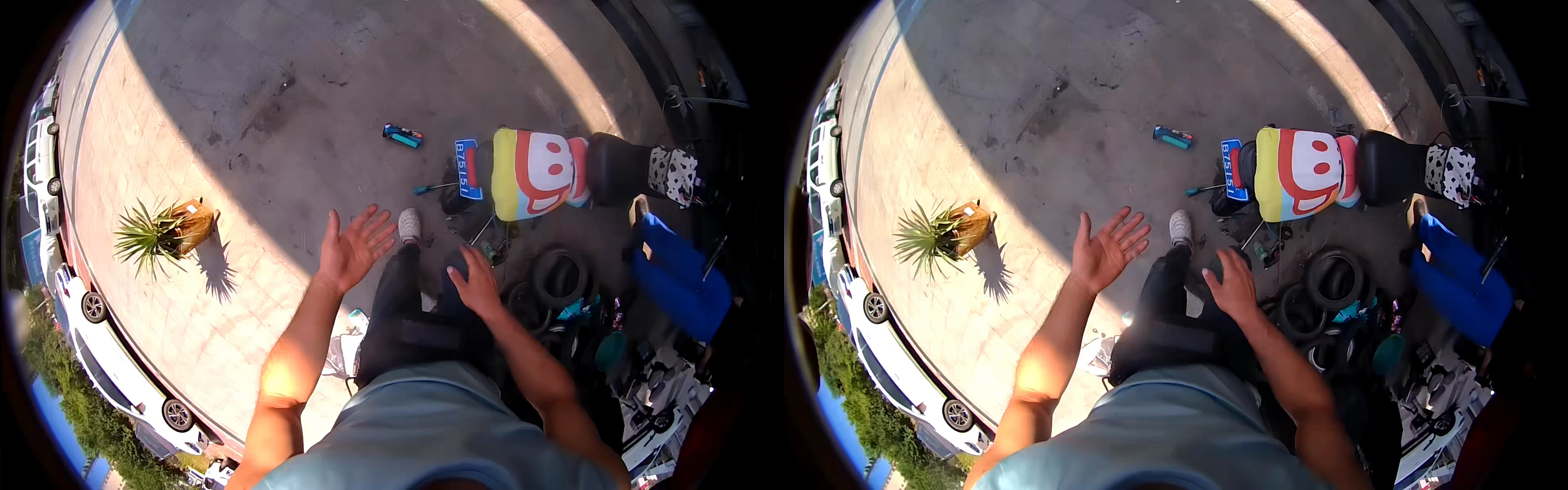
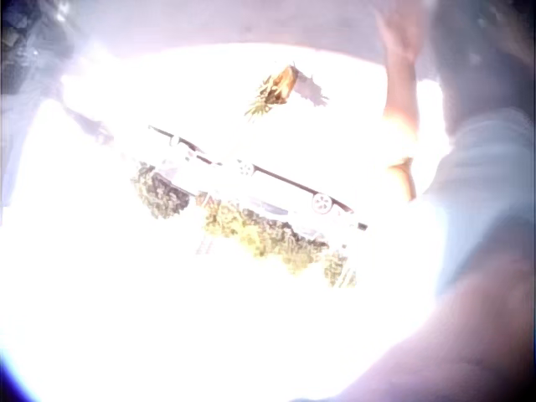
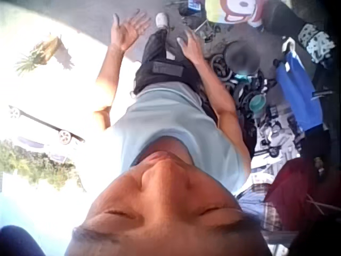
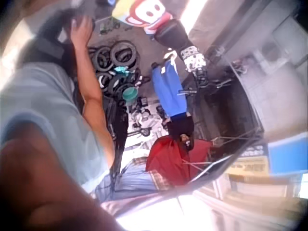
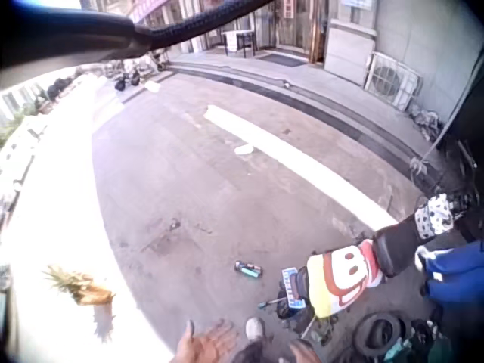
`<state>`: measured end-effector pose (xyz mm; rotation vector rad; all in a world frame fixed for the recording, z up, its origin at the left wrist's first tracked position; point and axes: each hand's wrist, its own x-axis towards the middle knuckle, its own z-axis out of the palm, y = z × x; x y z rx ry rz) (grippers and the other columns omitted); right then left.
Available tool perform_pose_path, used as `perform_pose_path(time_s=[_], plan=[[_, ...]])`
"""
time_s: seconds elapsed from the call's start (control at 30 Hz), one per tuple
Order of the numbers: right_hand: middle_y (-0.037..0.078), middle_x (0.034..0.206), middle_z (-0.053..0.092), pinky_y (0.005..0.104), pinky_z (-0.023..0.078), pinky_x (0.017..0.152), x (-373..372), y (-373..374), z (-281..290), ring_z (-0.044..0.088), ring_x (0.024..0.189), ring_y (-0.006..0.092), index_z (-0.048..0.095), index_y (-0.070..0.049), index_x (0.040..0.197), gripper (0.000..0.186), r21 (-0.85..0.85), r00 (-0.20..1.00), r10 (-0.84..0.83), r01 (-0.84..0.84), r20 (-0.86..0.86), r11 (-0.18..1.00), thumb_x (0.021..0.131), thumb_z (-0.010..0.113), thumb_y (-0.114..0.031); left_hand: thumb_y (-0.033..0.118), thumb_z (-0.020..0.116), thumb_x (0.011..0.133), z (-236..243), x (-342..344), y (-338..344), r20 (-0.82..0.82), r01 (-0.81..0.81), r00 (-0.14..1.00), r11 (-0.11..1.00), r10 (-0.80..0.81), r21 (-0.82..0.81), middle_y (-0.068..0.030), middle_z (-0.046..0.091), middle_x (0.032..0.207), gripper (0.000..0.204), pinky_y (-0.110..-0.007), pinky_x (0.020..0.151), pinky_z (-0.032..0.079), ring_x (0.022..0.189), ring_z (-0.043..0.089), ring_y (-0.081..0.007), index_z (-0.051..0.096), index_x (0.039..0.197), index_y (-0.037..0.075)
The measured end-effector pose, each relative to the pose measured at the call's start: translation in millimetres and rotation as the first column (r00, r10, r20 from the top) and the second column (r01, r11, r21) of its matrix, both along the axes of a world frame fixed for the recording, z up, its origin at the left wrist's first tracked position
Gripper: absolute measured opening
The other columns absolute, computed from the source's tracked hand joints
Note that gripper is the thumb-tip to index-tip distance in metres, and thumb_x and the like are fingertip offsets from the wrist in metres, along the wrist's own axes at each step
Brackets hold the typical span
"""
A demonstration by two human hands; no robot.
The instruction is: The person is repairing a motorcycle tire while sitting on the ground. They use a spray bottle to apply liquid to the tire and a screwdriver to pry the tire bead away from the rim.
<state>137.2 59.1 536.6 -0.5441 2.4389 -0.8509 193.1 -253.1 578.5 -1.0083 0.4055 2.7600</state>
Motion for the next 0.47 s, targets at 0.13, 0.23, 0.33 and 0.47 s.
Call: perform_pose_path(time_s=[0.13, 0.23, 0.33, 0.47], plan=[[0.023, 0.152, 0.045, 0.0539, 0.033, 0.117, -36, -200, 122, 0.043, 0.141, 0.0418, 0.053, -0.004, 0.144, 0.064, -0.556, 0.866, 0.407, -0.499, -0.29, 0.665, 0.091, 0.072, -0.033, 0.076, 0.031, 0.099, 20, -11, -33, -0.096, -0.115, 0.989, 0.99, 0.108, -0.075, -0.0195, 0.035, 0.163, 0.093, -0.051, 0.121, 0.032, 0.149, 0.036, -0.0366, 0.028, 0.161, 0.007], [0.021, 0.153, 0.044, 0.0568, 0.027, 0.12, -72, -268, 130, 0.039, 0.143, 0.0418, 0.049, -0.008, 0.149, 0.069, -0.587, 0.768, 0.435, -0.641, -0.47, 0.495, 0.091, 0.072, -0.037, 0.076, 0.03, 0.1, 78, -58, -60, -0.257, -0.237, 0.944, 0.967, 0.207, -0.093, -0.0186, 0.034, 0.163, 0.093, -0.051, 0.122, 0.03, 0.15, 0.034, -0.0367, 0.028, 0.161, 0.006], [0.02, 0.155, 0.043, 0.0629, 0.023, 0.119, -151, -294, 61, 0.037, 0.144, 0.0423, 0.041, -0.013, 0.155, 0.075, -0.335, 0.888, 0.269, -0.399, -0.374, 0.853, 0.092, 0.068, -0.044, 0.075, 0.03, 0.1, 125, -88, -94, -0.245, -0.27, 0.945, 0.938, 0.215, -0.216, -0.0168, 0.032, 0.164, 0.092, -0.05, 0.122, 0.029, 0.151, 0.032, -0.0371, 0.03, 0.16, 0.006], [0.02, 0.159, 0.038, 0.0635, 0.022, 0.12, -261, -255, -14, 0.031, 0.148, 0.0452, 0.036, -0.015, 0.159, 0.083, 0.067, 0.973, 0.225, -0.228, 0.045, 0.971, 0.09, 0.071, -0.047, 0.072, 0.039, 0.1, 148, -119, -171, -0.091, -0.002, 0.991, 0.657, -0.101, -0.754, -0.0138, 0.027, 0.167, 0.09, -0.05, 0.123, 0.028, 0.151, 0.032, -0.0367, 0.029, 0.16, 0.005]])
